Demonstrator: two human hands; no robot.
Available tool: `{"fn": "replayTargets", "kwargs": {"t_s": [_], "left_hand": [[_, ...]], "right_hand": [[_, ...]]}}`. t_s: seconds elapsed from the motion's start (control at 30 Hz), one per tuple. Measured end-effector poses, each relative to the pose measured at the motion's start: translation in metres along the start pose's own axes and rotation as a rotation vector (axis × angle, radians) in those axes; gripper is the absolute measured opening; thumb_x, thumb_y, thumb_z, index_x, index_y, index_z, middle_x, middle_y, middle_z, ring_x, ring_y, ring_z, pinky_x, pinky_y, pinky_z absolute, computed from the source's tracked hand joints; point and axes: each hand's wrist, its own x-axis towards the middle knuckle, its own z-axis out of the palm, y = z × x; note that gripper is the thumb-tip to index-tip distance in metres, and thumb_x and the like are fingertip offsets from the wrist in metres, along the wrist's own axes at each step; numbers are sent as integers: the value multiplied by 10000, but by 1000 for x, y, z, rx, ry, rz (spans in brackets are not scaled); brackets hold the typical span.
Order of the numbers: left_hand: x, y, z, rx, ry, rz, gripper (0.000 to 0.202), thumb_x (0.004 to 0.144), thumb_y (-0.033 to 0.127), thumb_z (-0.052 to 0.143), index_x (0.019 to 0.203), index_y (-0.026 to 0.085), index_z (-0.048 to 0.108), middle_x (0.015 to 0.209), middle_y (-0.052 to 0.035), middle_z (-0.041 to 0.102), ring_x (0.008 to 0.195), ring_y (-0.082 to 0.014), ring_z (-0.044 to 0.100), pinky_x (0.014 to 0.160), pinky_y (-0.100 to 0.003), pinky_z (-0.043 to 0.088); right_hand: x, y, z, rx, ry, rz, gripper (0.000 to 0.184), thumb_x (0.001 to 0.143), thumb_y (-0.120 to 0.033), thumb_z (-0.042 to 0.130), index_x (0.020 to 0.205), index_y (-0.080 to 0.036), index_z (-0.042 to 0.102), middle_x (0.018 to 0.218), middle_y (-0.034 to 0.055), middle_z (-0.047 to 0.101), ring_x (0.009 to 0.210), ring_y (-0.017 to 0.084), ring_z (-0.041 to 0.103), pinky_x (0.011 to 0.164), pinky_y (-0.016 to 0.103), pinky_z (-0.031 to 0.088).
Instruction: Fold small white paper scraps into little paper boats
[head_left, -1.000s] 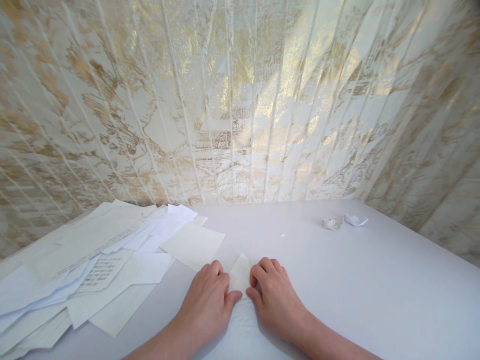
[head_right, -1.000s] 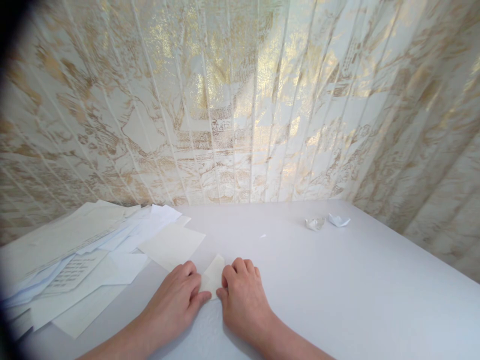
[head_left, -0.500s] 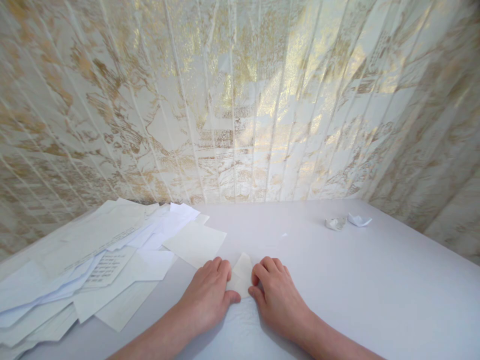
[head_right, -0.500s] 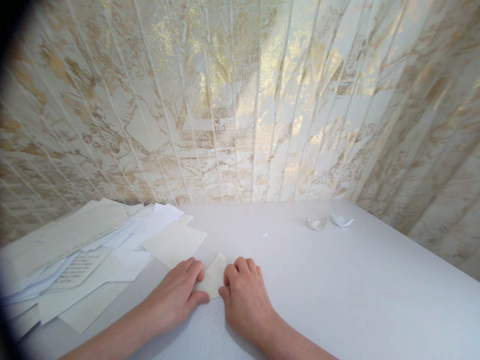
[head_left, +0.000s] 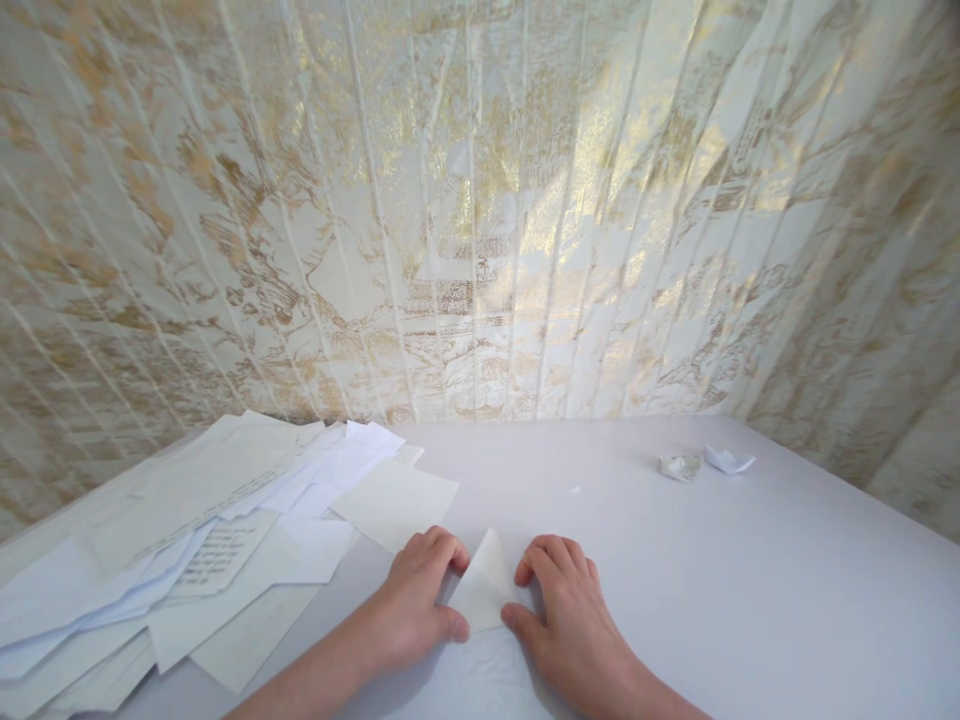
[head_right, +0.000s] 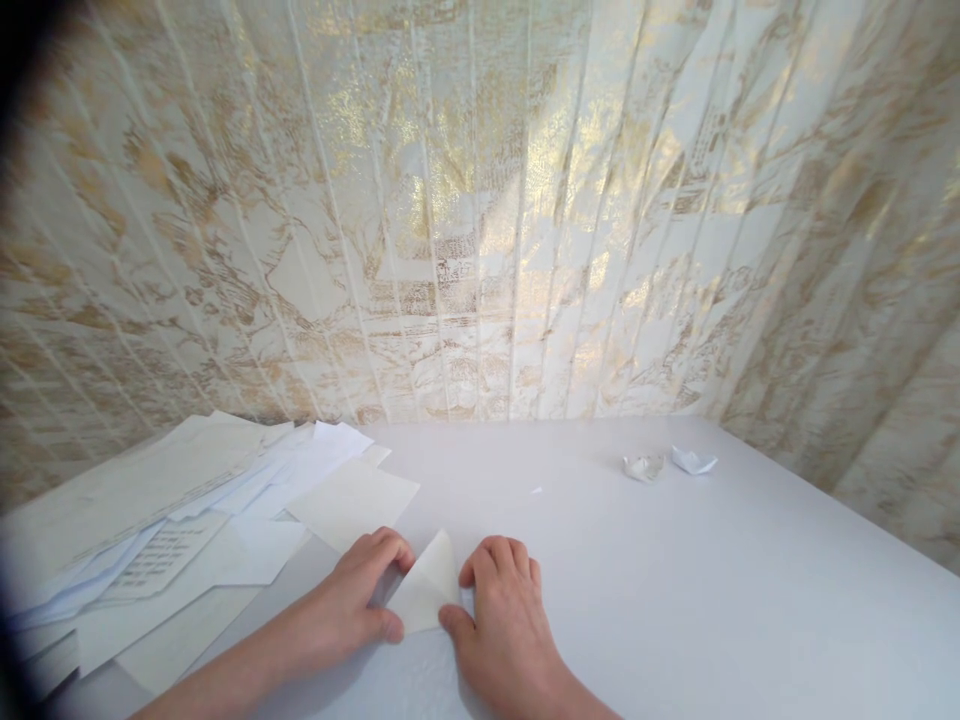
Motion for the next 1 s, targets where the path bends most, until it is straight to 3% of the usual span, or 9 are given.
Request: {"fn": "replayTargets", "kwargs": {"t_s": [0.33, 0.57, 0.77, 1.0], "left_hand": [[-2, -1, 7, -122, 0, 27, 180, 563, 155, 554, 676, 190, 418, 781, 23, 469, 765, -156, 420, 659, -248, 323], [0, 0, 21, -370, 63, 109, 147, 591, 125, 510, 605, 193, 380, 622, 62, 433, 637, -119, 407, 583, -218, 298], [2, -1, 27, -746, 70, 142, 184, 614, 130, 544, 790, 165, 503, 721, 25, 550, 695, -141, 477, 607, -213, 353], [0, 3, 25, -775, 44, 159, 154, 663, 251, 581, 730, 114, 602, 627, 6, 533, 602, -131, 451, 542, -214, 329]], "right_hand": [[2, -1, 0, 64, -39, -8, 182, 630, -121, 566, 796, -185, 526, 851, 26, 548, 880, 213, 429, 776, 313, 275], [5, -1, 0, 130, -110, 46, 59, 645, -108, 513, 658, -161, 537, 717, 22, 547, 751, 181, 465, 698, 281, 306], [8, 1, 2, 405, -132, 83, 81, 687, -209, 501, 655, -148, 544, 627, -7, 500, 603, 136, 427, 554, 237, 313], [8, 0, 6, 473, -140, 127, 220, 675, -275, 531, 517, -168, 422, 512, -51, 336, 510, 93, 300, 465, 217, 243]]}}
